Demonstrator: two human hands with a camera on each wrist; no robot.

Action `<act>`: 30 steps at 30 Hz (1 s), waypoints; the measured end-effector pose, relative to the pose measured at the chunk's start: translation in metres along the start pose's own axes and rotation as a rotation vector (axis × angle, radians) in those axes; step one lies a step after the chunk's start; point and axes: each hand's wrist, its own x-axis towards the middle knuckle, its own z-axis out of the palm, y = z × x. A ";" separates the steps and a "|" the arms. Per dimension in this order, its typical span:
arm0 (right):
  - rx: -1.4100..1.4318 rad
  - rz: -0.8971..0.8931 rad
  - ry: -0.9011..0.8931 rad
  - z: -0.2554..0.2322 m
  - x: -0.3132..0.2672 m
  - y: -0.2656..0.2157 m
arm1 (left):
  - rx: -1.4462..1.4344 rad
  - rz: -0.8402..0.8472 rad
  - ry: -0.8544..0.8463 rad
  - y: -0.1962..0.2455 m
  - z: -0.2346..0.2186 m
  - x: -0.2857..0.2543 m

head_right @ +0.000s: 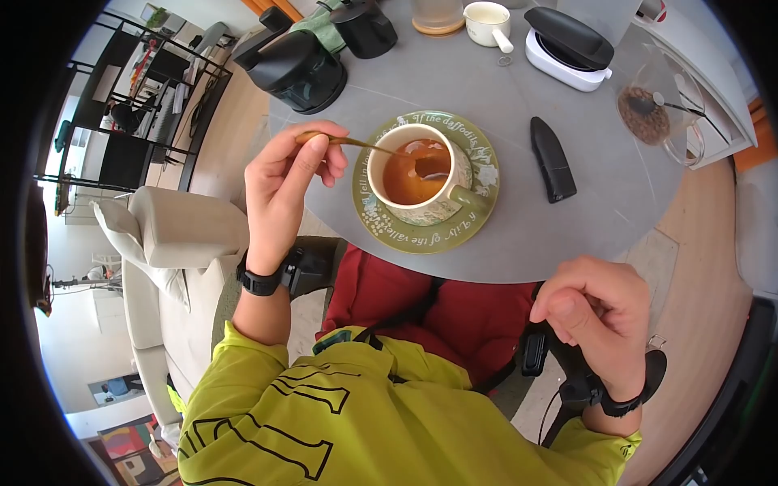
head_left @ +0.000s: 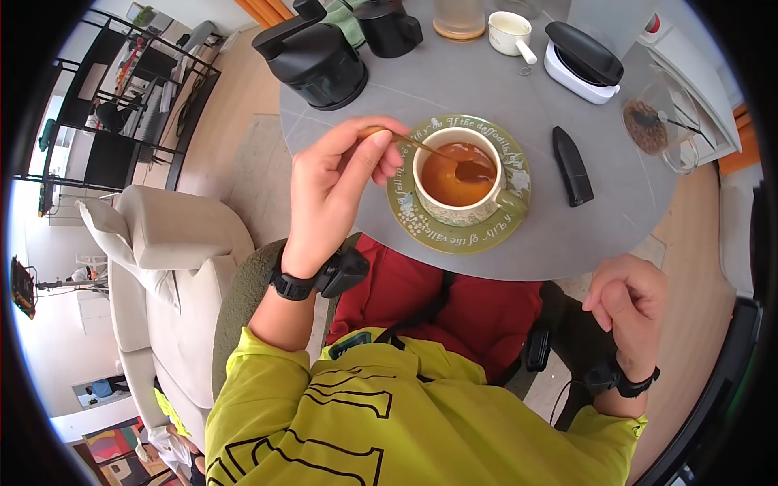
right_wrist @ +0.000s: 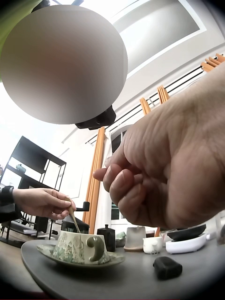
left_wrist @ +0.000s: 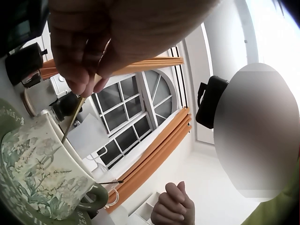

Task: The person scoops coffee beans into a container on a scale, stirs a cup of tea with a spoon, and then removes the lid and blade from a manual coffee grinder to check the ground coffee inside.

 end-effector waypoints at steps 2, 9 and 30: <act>0.001 0.003 0.004 -0.001 0.000 0.000 | 0.010 0.019 0.010 -0.001 0.001 0.001; 0.003 0.002 0.005 -0.001 0.001 0.002 | 0.180 0.021 0.053 0.005 -0.011 -0.002; -0.013 0.013 -0.006 0.001 0.000 0.003 | 0.216 0.121 0.084 -0.001 -0.005 -0.001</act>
